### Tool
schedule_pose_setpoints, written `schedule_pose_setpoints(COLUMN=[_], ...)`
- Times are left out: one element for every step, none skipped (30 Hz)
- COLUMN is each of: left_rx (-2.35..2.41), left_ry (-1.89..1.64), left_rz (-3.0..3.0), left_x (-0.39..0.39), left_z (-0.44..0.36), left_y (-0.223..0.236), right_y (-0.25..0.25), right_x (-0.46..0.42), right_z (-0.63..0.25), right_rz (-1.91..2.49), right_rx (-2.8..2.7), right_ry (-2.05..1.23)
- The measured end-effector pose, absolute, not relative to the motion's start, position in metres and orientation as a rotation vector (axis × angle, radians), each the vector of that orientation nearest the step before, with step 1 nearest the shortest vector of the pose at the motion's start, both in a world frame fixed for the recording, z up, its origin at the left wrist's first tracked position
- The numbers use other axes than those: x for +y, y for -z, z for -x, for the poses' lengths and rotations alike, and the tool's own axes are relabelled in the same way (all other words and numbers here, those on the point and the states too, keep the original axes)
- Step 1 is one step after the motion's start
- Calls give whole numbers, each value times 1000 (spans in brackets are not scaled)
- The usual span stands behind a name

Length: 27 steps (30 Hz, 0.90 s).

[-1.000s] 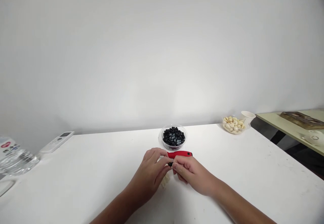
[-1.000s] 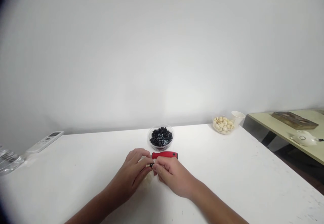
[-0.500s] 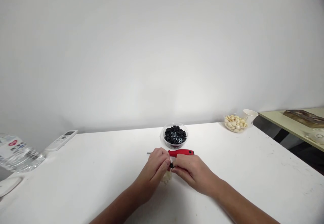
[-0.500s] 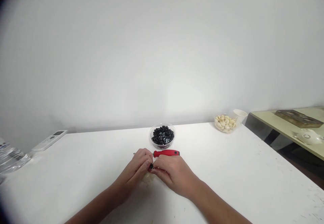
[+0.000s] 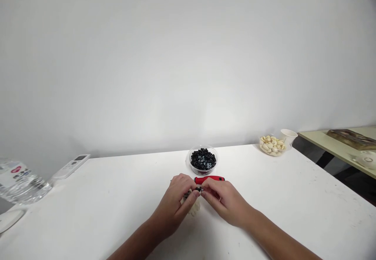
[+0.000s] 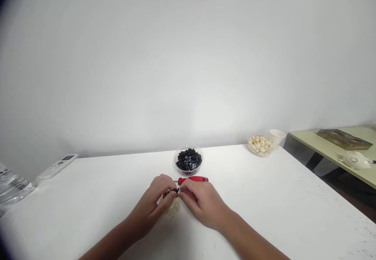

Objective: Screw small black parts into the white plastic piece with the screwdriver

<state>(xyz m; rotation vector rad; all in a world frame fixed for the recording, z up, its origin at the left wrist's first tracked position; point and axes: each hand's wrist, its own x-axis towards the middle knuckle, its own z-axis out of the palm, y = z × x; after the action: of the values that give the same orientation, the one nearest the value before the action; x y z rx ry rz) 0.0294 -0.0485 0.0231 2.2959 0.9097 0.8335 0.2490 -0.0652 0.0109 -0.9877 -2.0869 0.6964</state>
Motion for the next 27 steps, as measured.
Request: schedule_pose_setpoints(left_rx=[913, 916, 920, 928, 934, 938, 937, 932, 920, 906, 889, 873, 862, 863, 877, 903, 931, 958, 976, 986, 990, 990, 991, 992, 991, 987, 977], left_ry=[-833, -831, -828, -825, -820, -812, -806, -799, -795, -792, -793, -797, -799, -800, -805, -810, -819, -830, -844, -857, -865, -870, -871, -867, -863, -855, -841], left_rz=[-2302, -2308, -2310, -2309, -2309, -2313, -2324, -2341, -2367, -2402, -2444, -2487, -2523, -2545, -2546, -2527, -2495, -2458, -2420, -2385, -2352, -2324, -2303, -2291, -2294, -2311, -2342], left_x=[-48, -48, -48, -48, -47, -47, -47, -46, -46, -46, -46, -46, -46, -46, -46, -47, -47, -48, -48, -48, -48, -48, -48, -48, -47, -47, -47], left_z=[-29, -30, -30, -30, -31, -31, -32, -32, -32, -32, -32, -31, -31, -30, -30, -31, -32, -32, -34, -35, -36, -37, -37, -37, -36, -35, -34], left_y=[-22, -21, -20, -20, -19, -18, -18, -18, -18, -18, -19, -19, -20, -20, -20, -20, -20, -19, -18, -17, -17, -16, -15, -14, -13, -13, -13], right_y=[-10, -10, -10, -11, -11, -12, -12, -11, -10, -8, -6, -4, -3, -1, -1, -1, -2, -3, -5, -6, -6, -7, -7, -6, -6, -5, -5], right_x=[-65, -65, -65, -66, -67, -68, -69, -69, -70, -69, -69, -68, -66, -65, -65, -64, -64, -65, -65, -66, -67, -67, -67, -67, -67, -67, -66], right_z=[-249, -248, -248, -247, -246, -245, -244, -243, -242, -241, -240, -239, -238, -237, -237, -238, -238, -239, -240, -241, -241, -241, -241, -241, -240, -240, -240], right_rz=[992, 994, 994, 991, 990, 988, 990, 995, 1000, 994, 971, 930, 878, 830, 811, 833, 887, 949, 998, 1028, 1043, 1050, 1055, 1057, 1043, 1007, 958], right_rx=[-2097, -2114, -2135, -2150, -2156, -2152, -2129, -2088, -2022, -1935, -1827, -1702, -1578, -1483, -1443, -1479, -1580, -1716, -1842, -1942, -2008, -2040, -2035, -1999, -1937, -1846, -1723], right_ry=[-661, -624, -591, -570, -566, -583, -617, -683, -791, -944, -1135, -1348, -1547, -1696, -1757, -1715, -1571, -1357, -1126, -930, -797, -744, -763, -834, -947, -1107, -1310])
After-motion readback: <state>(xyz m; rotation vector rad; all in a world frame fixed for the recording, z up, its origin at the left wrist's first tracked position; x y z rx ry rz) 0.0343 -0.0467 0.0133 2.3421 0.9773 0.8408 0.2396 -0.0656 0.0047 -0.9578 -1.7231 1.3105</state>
